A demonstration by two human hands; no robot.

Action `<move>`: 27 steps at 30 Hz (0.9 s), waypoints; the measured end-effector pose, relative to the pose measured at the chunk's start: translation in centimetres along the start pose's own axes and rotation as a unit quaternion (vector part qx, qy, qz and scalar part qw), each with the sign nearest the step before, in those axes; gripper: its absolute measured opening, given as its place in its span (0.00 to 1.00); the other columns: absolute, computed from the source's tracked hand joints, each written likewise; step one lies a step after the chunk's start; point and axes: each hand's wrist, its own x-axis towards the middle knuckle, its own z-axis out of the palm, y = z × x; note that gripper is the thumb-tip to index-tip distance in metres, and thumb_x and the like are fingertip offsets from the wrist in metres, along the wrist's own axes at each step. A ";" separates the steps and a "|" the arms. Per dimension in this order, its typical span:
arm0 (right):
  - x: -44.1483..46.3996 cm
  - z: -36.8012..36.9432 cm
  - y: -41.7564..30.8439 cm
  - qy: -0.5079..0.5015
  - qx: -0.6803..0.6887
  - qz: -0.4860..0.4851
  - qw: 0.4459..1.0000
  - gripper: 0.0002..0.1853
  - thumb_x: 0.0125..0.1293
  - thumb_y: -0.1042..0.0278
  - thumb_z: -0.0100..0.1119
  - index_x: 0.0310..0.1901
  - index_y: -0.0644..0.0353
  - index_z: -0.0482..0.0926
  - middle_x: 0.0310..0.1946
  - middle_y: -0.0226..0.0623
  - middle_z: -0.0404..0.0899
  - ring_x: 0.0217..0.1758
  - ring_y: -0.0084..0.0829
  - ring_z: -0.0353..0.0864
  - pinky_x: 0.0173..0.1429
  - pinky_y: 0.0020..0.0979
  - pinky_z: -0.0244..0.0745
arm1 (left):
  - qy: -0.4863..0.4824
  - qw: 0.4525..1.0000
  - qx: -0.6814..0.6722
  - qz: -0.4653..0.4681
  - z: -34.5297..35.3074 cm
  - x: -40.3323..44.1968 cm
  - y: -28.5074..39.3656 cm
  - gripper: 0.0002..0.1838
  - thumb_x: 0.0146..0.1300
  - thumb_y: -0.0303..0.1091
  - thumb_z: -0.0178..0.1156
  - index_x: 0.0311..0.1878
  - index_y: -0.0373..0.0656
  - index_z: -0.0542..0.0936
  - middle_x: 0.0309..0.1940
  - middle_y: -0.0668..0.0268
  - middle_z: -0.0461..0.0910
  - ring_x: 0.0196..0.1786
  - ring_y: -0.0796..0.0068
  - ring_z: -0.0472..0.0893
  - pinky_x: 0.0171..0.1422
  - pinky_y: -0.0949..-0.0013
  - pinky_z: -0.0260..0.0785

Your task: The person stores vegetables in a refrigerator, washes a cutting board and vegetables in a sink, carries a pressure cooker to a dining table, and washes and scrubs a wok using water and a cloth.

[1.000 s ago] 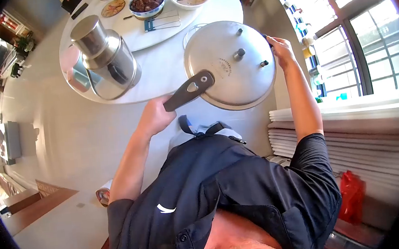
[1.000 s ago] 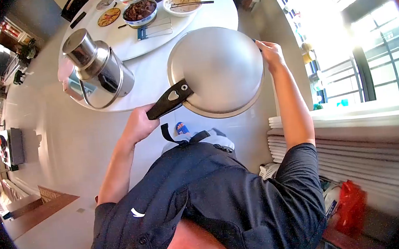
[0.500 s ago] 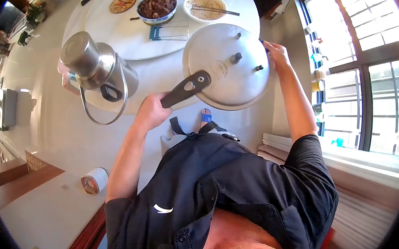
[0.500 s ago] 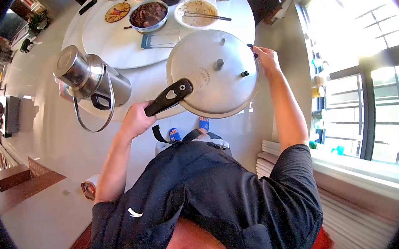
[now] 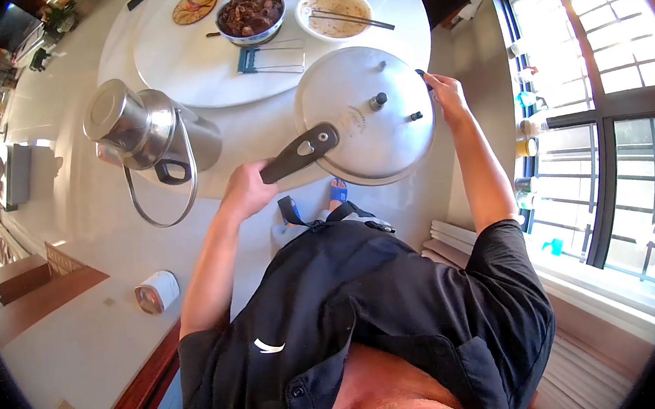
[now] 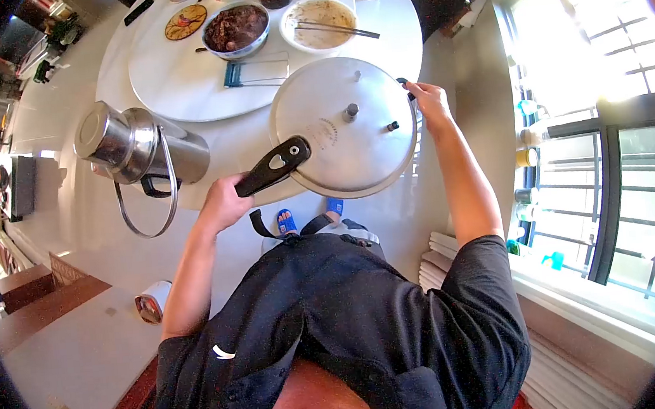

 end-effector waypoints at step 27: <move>6.2 -0.4 0.3 0.007 -0.033 -0.038 0.999 0.19 0.61 0.55 0.64 0.45 0.63 0.87 0.36 0.38 0.84 0.38 0.30 0.79 0.49 0.33 0.72 | -0.008 1.000 0.008 -0.026 2.3 3.5 0.2 0.23 0.50 0.31 0.60 0.54 0.45 0.82 0.38 0.46 0.83 0.43 0.49 0.83 0.48 0.61 0.75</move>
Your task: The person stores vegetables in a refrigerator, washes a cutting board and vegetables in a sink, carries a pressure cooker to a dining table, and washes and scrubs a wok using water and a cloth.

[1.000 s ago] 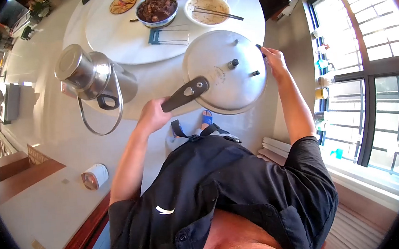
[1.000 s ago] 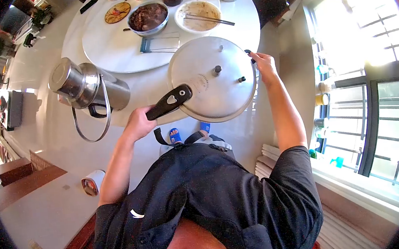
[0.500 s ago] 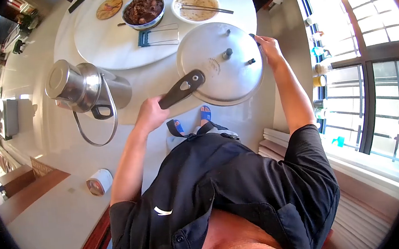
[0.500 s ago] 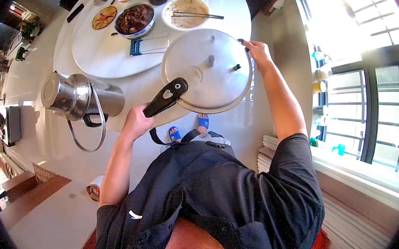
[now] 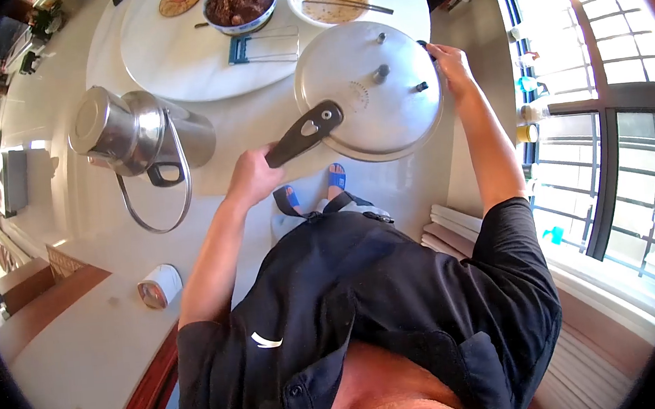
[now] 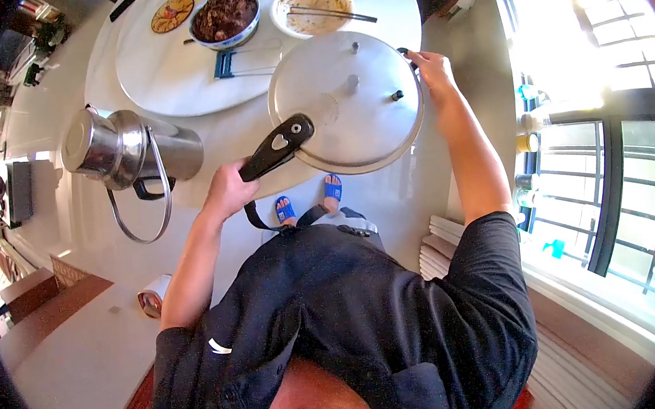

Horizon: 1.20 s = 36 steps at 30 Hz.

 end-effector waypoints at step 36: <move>-5.4 2.5 2.2 0.059 0.154 0.098 0.981 0.25 0.67 0.41 0.57 0.40 0.59 0.85 0.28 0.24 0.77 0.26 0.19 0.68 0.31 0.24 0.61 | 0.005 0.998 -0.003 0.063 -1.1 1.3 -2.2 0.25 0.51 0.36 0.66 0.55 0.41 0.79 0.41 0.49 0.83 0.45 0.53 0.84 0.51 0.61 0.75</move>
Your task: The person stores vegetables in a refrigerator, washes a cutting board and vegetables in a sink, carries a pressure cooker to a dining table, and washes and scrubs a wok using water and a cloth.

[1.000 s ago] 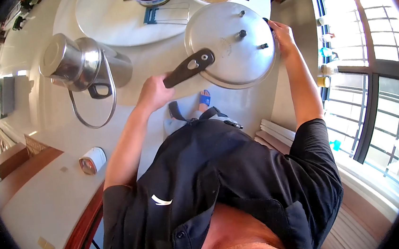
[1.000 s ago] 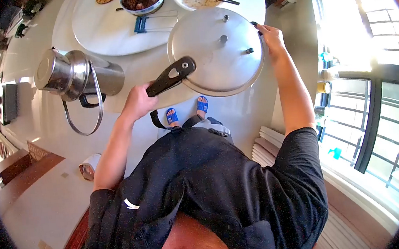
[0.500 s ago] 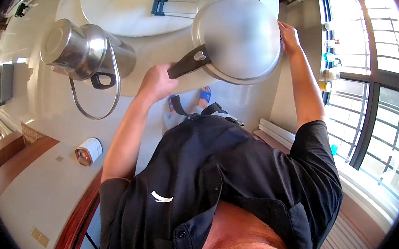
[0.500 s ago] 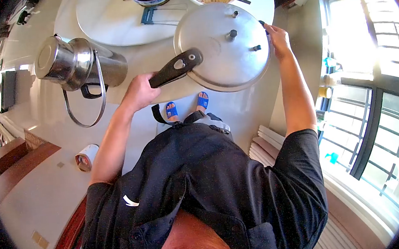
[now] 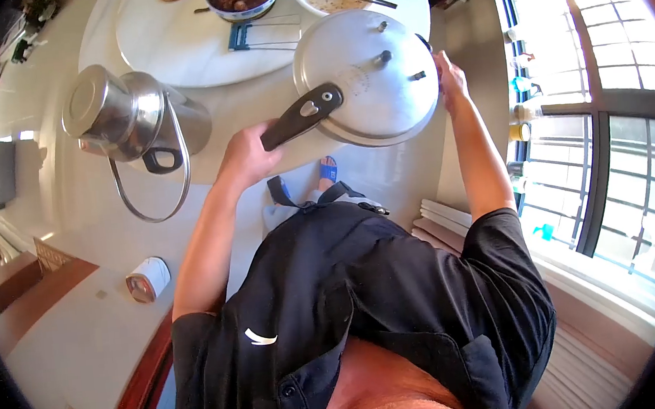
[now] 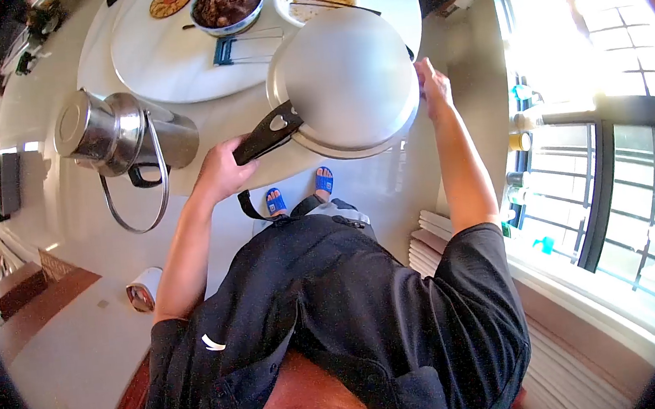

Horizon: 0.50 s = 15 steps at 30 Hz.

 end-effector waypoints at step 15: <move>-3.1 -3.6 13.8 -0.225 0.171 0.159 0.946 0.19 0.69 0.53 0.55 0.53 0.59 0.78 0.48 0.36 0.81 0.50 0.32 0.82 0.55 0.39 0.81 | -0.107 0.992 0.056 -0.044 2.9 3.6 6.6 0.28 0.50 0.37 0.65 0.57 0.39 0.78 0.44 0.50 0.84 0.49 0.55 0.83 0.54 0.61 0.73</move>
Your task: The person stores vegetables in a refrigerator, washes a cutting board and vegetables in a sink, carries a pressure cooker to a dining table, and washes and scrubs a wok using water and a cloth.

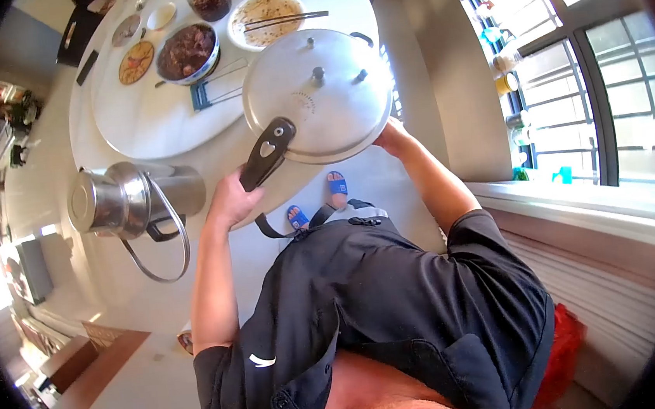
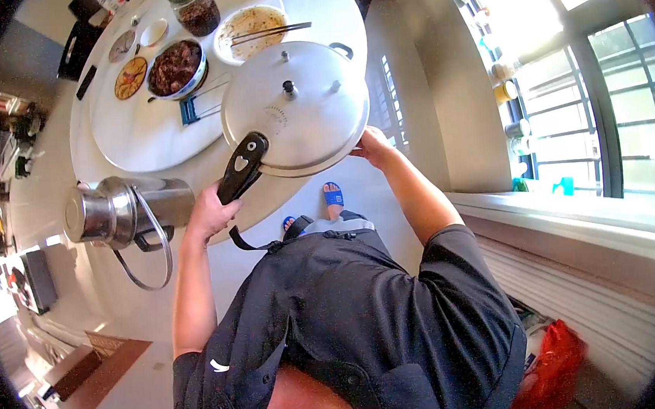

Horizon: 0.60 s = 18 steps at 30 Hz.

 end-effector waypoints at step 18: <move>-0.3 -13.8 -11.2 0.157 -0.067 -0.078 0.982 0.28 0.73 0.40 0.45 0.56 0.57 0.78 0.54 0.37 0.79 0.56 0.34 0.74 0.57 0.37 0.74 | -0.026 0.994 -0.045 -0.093 6.5 2.4 11.9 0.23 0.50 0.33 0.61 0.51 0.37 0.78 0.27 0.64 0.81 0.25 0.78 0.81 0.23 0.73 0.71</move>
